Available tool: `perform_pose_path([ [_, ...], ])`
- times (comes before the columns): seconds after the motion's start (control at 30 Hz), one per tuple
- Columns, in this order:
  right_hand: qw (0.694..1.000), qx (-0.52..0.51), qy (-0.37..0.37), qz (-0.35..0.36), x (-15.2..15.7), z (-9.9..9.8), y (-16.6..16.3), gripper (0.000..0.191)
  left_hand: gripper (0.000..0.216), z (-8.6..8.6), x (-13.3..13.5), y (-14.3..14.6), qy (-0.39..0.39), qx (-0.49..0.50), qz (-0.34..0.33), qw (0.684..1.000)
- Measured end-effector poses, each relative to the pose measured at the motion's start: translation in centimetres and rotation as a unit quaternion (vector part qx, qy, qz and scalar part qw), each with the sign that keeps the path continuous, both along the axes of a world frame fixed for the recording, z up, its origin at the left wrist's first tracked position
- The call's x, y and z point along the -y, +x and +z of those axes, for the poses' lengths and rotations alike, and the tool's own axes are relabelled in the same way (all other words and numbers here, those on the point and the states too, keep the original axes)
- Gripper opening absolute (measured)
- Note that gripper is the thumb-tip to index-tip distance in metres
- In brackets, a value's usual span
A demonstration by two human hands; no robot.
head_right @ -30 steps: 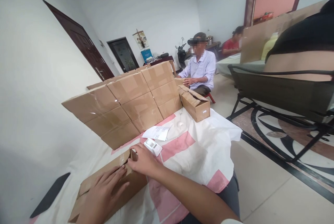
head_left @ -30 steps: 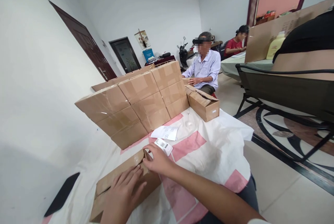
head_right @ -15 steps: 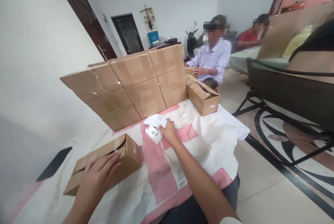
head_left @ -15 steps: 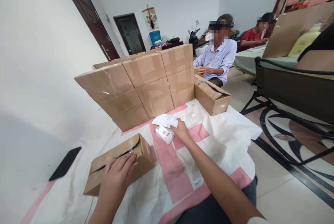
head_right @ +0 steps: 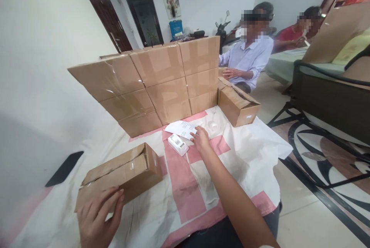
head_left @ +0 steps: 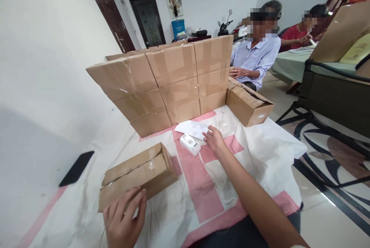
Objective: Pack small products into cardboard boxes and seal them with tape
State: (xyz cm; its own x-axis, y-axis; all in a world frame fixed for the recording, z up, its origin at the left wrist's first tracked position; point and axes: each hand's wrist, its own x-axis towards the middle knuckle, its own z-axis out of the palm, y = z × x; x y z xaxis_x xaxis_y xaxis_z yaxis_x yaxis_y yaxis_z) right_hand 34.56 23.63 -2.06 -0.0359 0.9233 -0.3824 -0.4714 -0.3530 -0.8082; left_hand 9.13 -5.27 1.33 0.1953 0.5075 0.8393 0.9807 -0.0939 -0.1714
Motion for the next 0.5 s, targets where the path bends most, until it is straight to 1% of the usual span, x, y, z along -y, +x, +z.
perform_pose_path([
  [0.07, 0.999, -0.036, -0.001, 0.007, -0.4, 0.1, 0.0, 0.018, 0.015, -0.5, 0.4, 0.2, 0.002, 0.024, -0.01, 1.0],
  [0.17, 0.997, -0.07, 0.012, 0.039, -0.6, 0.3, -0.4, 0.02, 0.015, -0.8, 1.1, 1.0, 0.008, 0.067, -0.018, 0.998],
  [0.23, 0.994, -0.083, 0.037, 0.066, -0.1, 0.6, -1.0, 0.023, 0.015, -0.9, 1.7, 2.0, 0.011, 0.095, -0.03, 0.995],
  [0.3, 0.989, -0.09, 0.08, 0.08, 0.8, 1.2, -1.5, 0.026, 0.015, -0.8, 2.2, 3.3, 0.002, 0.116, -0.052, 0.992],
  [0.4, 0.98, -0.089, 0.166, 0.067, 2.7, 2.7, -1.7, 0.035, 0.015, 0.0, 2.4, 5.2, -0.027, 0.129, -0.088, 0.987],
  [0.5, 0.967, -0.077, 0.239, 0.042, 4.7, 4.4, -0.9, 0.045, 0.017, 2.0, 1.2, 6.8, -0.021, 0.124, -0.122, 0.985],
])
